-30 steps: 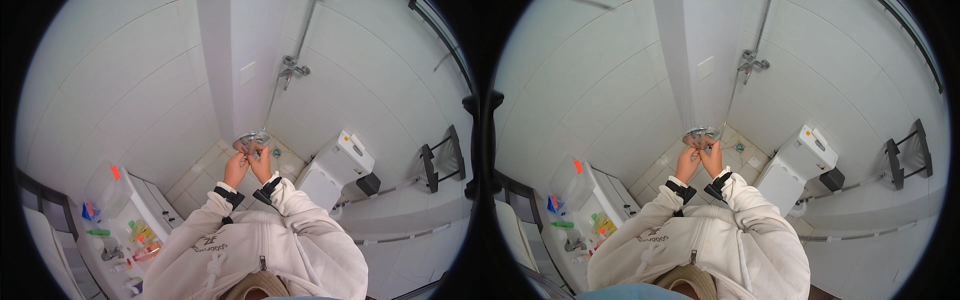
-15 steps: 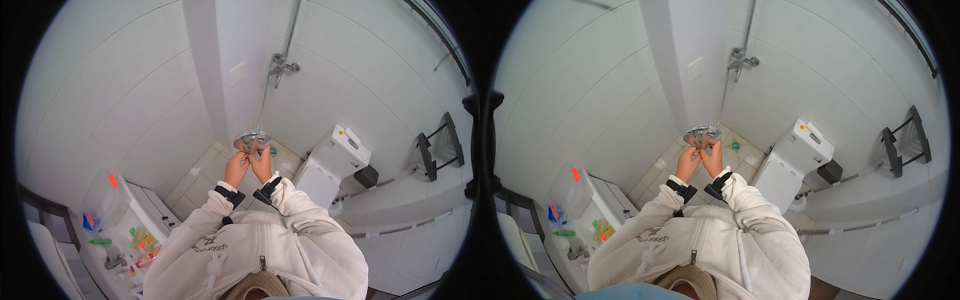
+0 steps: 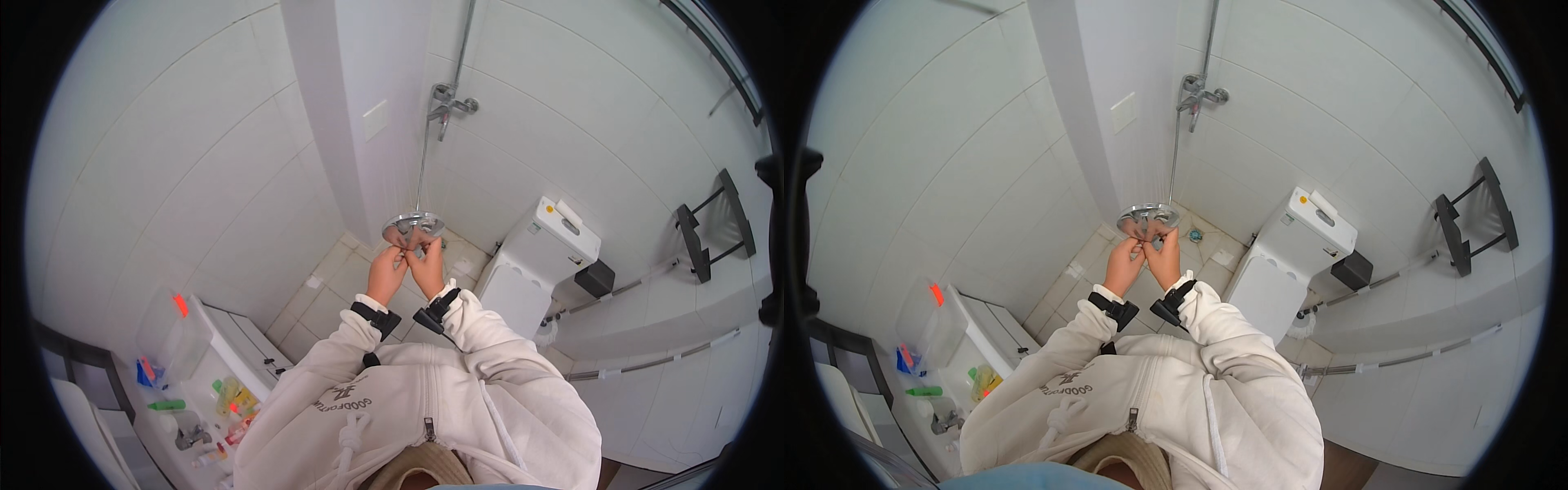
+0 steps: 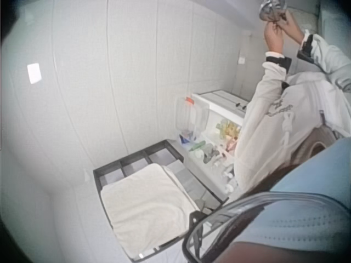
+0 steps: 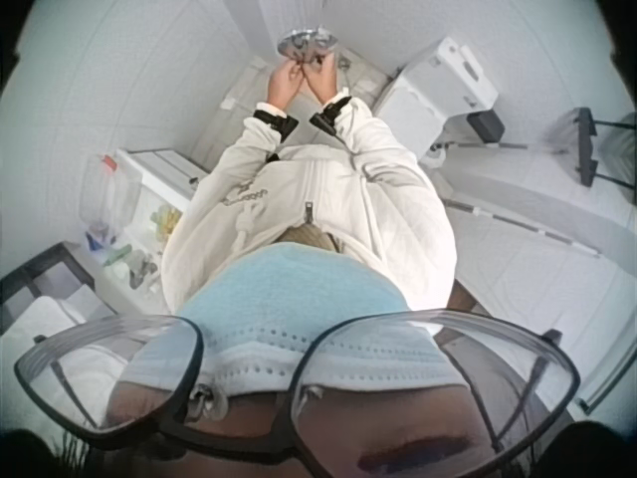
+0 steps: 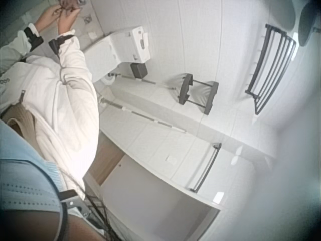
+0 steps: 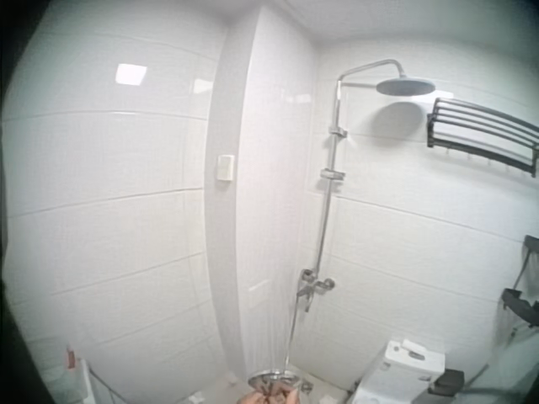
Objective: The person wraps a shower head with a plastic bag, briefly places a white cup on a wall shelf, then continues wrapping the shower head. Finally, they attach the wrapped shower head to the shower arm and secure it in place.
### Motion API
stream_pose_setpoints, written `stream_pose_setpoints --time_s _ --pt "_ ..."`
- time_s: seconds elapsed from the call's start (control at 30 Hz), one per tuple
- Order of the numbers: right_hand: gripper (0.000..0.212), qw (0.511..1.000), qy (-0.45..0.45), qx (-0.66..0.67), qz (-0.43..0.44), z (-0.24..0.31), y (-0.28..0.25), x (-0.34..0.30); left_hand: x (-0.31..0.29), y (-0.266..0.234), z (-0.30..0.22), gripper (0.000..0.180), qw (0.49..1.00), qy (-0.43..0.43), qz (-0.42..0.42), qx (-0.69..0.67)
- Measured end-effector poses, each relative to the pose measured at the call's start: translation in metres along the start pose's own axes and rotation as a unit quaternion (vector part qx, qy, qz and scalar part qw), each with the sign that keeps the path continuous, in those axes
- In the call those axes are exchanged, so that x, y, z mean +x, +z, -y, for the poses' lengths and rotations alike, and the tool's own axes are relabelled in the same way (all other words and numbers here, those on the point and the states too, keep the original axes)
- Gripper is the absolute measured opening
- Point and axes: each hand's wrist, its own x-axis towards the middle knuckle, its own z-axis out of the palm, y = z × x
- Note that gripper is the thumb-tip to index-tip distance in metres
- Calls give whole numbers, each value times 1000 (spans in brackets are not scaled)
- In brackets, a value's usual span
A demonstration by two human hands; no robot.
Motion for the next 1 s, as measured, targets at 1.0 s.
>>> stream_pose_setpoints --time_s 1.0 --pt "46 996 27 -67 -48 7 -26 0 12 22 -10 19 999 22 42 14"
